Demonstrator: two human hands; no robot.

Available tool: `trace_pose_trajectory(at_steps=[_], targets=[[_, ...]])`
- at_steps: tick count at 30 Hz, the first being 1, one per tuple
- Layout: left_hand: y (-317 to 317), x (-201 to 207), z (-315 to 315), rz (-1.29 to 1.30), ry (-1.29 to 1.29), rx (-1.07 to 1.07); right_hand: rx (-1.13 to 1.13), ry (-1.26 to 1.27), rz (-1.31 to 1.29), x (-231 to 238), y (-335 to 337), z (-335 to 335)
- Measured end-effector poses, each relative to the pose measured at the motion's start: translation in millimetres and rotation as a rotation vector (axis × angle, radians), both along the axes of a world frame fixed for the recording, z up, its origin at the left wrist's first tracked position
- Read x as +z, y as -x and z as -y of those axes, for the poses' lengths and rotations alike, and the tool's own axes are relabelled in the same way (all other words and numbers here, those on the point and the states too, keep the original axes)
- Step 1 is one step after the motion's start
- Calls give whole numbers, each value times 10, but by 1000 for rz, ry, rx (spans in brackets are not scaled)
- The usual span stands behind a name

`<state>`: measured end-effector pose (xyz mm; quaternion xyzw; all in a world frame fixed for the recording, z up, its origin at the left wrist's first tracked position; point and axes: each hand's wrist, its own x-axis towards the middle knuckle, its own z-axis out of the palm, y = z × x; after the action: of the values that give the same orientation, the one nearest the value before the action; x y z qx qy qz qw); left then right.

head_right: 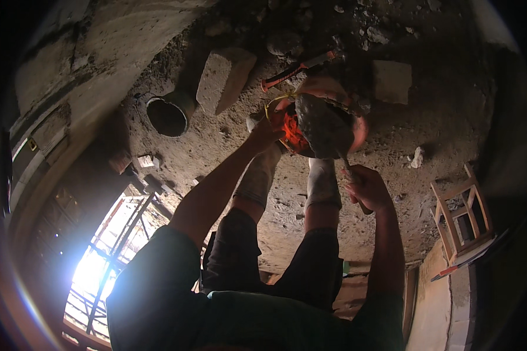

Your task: The person scoops mortar from a bucket with a trowel and applies it to the joints between concrete blocks on a wall. They repeatedly transfer mortar and smooth the joints, occasionally adjusting their position and handling a block.

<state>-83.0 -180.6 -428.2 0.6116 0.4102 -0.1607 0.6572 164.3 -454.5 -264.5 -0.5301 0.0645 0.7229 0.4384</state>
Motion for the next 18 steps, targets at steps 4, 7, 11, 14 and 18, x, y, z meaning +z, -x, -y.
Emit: trace_pose_trajectory(at_steps=[4, 7, 11, 14, 18], targets=[[-84, 474, -547, -72, -203, -42, 39, 41, 42, 72, -17, -1], [-108, 336, -1202, -227, -1108, -228, 6, 81, 37, 112, 28, -7], [-528, 372, -1809, -468, -1177, -418, -72, 56, 6, 146, 113, -23], [-586, 225, -1949, -592, -994, -430, -78, 61, 15, 194, 144, -78], [-580, 389, -1976, -521, -914, -408, -72, 89, 46, 344, 144, -228]])
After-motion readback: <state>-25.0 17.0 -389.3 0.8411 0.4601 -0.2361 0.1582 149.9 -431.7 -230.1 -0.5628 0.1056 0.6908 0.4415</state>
